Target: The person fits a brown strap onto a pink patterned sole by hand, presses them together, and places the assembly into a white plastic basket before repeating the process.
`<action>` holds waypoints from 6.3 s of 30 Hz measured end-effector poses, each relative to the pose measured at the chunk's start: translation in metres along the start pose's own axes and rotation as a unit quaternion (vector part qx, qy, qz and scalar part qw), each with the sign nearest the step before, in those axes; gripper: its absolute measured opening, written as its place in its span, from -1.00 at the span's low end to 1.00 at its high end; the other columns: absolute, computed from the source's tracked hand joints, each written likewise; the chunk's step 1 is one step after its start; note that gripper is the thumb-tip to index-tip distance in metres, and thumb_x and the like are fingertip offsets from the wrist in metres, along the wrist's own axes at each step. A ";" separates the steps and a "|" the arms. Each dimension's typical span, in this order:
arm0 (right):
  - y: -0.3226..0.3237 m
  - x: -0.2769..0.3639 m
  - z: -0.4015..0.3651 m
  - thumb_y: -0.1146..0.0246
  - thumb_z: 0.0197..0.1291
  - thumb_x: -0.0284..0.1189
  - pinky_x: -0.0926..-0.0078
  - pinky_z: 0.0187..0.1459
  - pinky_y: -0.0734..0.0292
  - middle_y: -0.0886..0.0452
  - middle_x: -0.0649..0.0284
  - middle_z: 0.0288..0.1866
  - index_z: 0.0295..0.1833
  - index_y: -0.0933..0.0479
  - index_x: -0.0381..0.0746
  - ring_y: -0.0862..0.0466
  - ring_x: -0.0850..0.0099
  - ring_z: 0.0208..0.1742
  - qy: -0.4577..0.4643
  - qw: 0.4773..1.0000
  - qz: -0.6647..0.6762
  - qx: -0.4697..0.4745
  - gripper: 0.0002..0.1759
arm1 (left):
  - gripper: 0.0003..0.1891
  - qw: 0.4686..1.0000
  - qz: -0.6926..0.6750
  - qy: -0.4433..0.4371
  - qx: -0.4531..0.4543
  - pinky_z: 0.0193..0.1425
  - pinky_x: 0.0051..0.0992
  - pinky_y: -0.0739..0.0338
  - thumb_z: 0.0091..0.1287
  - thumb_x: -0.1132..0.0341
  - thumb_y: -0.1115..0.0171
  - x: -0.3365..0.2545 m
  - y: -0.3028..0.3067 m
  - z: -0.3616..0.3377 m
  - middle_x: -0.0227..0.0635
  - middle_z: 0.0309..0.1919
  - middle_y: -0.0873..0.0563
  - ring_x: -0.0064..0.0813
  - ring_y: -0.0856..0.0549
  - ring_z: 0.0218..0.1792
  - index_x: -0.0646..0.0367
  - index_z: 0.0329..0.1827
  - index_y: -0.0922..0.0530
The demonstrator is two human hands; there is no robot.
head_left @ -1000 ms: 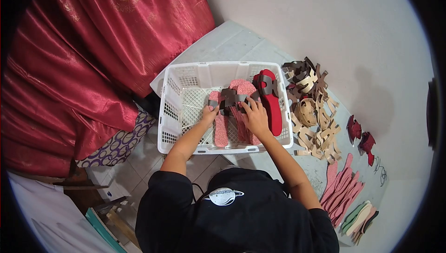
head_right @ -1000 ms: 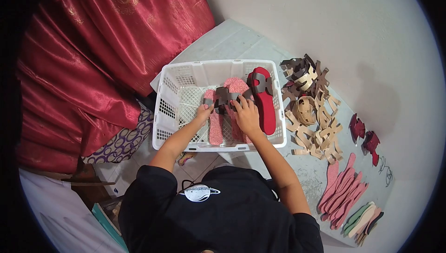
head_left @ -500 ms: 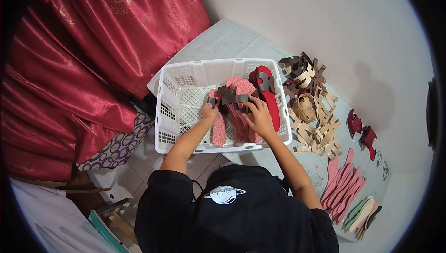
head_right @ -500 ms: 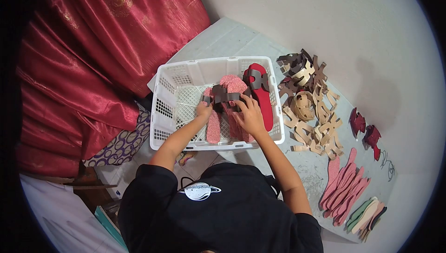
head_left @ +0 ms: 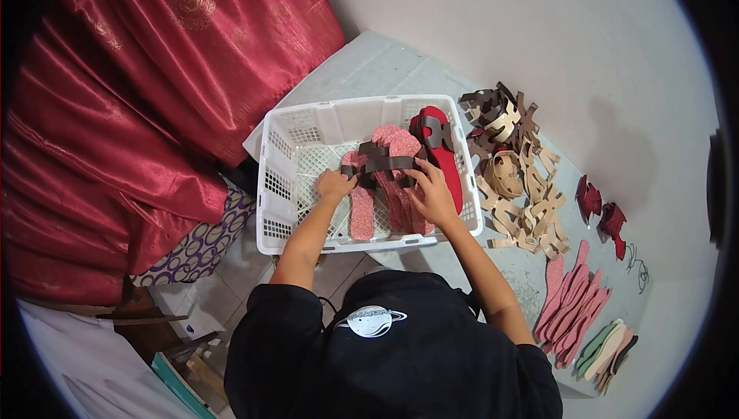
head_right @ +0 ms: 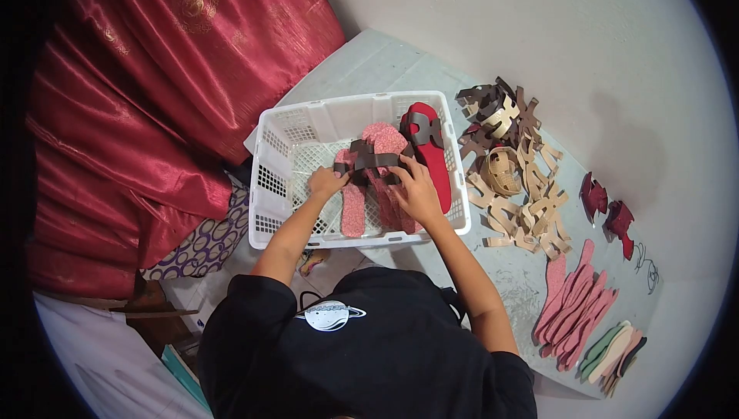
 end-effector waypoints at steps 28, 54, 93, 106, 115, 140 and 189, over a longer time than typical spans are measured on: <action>0.132 -0.031 -0.136 -0.25 0.00 -0.49 0.41 0.01 -0.36 -0.34 0.14 0.13 -0.04 -0.47 -0.18 -0.39 0.26 0.11 -0.223 0.931 0.012 -0.287 -0.66 | -0.76 0.803 -0.186 -0.532 -0.193 -0.20 -0.33 -0.38 0.08 0.20 -0.20 -0.252 0.099 -0.200 -0.33 -0.29 -0.54 -0.31 -0.50 -0.23 0.12 -0.26 -0.51; 0.202 -0.063 -0.534 -0.21 0.08 -0.45 0.68 -0.29 -0.42 -0.56 0.29 -0.35 -0.23 -0.50 -0.35 -0.51 0.60 -0.35 -0.498 0.515 0.025 -0.697 -0.80 | -0.73 0.537 -0.090 -0.802 0.245 -0.17 -0.32 -0.44 0.06 0.24 -0.19 -0.414 -0.133 -0.450 -0.25 -0.31 -0.58 -0.21 -0.56 -0.23 0.13 -0.19 -0.48; 0.184 -0.052 -0.407 0.12 0.32 -0.30 0.57 -0.15 -0.43 -0.54 0.18 -0.14 -0.10 -0.51 -0.36 -0.52 0.45 -0.12 -0.391 0.683 0.068 -0.613 -0.61 | -0.33 0.589 -0.326 -0.193 0.714 0.03 -0.45 -0.41 0.20 -0.25 0.08 -0.446 -0.158 -0.384 -0.32 -0.13 -0.56 -0.46 -0.56 -0.10 0.22 0.07 -0.36; 0.147 -0.052 -0.316 0.02 0.26 -0.40 0.45 -0.03 -0.39 -0.61 0.12 -0.22 -0.22 -0.58 -0.34 -0.57 0.35 -0.12 -0.331 0.861 0.215 -0.321 -0.70 | -0.64 0.621 -0.506 -0.227 0.554 -0.11 -0.56 -0.52 0.23 0.41 -0.15 -0.371 -0.088 -0.260 -0.30 -0.17 -0.62 -0.56 -0.62 -0.19 0.22 0.06 -0.32; 0.165 -0.102 -0.254 0.01 0.26 -0.38 0.49 -0.07 -0.39 -0.60 0.15 -0.26 -0.25 -0.56 -0.36 -0.57 0.38 -0.17 -0.300 0.904 0.218 -0.211 -0.70 | -0.69 0.621 -0.626 -0.280 0.379 0.03 -0.56 -0.42 0.23 0.47 -0.11 -0.365 -0.032 -0.172 -0.26 -0.09 -0.58 -0.55 -0.56 -0.08 0.27 0.02 -0.31; 0.153 -0.390 -0.049 -0.08 0.14 -0.42 0.44 -0.08 -0.43 -0.58 0.09 -0.18 -0.11 -0.51 -0.32 -0.58 0.29 -0.14 -0.319 0.915 0.134 -0.206 -0.74 | -0.70 0.498 -0.779 0.038 0.379 0.16 -0.42 -0.35 0.29 0.42 -0.02 -0.346 -0.055 -0.108 -0.41 -0.01 -0.52 -0.46 -0.50 0.03 0.11 0.09 -0.33; 0.261 -0.275 -0.093 -0.15 -0.11 -0.51 0.15 0.02 -0.18 -0.47 0.37 -0.24 -0.22 -0.50 -0.05 -0.41 0.35 -0.05 -0.239 0.903 -0.329 -0.140 -0.74 | -0.62 0.519 -0.744 -0.079 0.414 0.11 -0.40 -0.41 0.28 0.36 -0.03 -0.359 -0.047 -0.116 -0.33 -0.03 -0.54 -0.45 -0.54 0.00 0.15 0.17 -0.29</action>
Point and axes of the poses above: each hand's wrist, its own z-axis towards the middle knuckle, its own y-axis out of the back of the hand, x = y × z, the point moved 4 cm from there along z, towards the middle knuckle
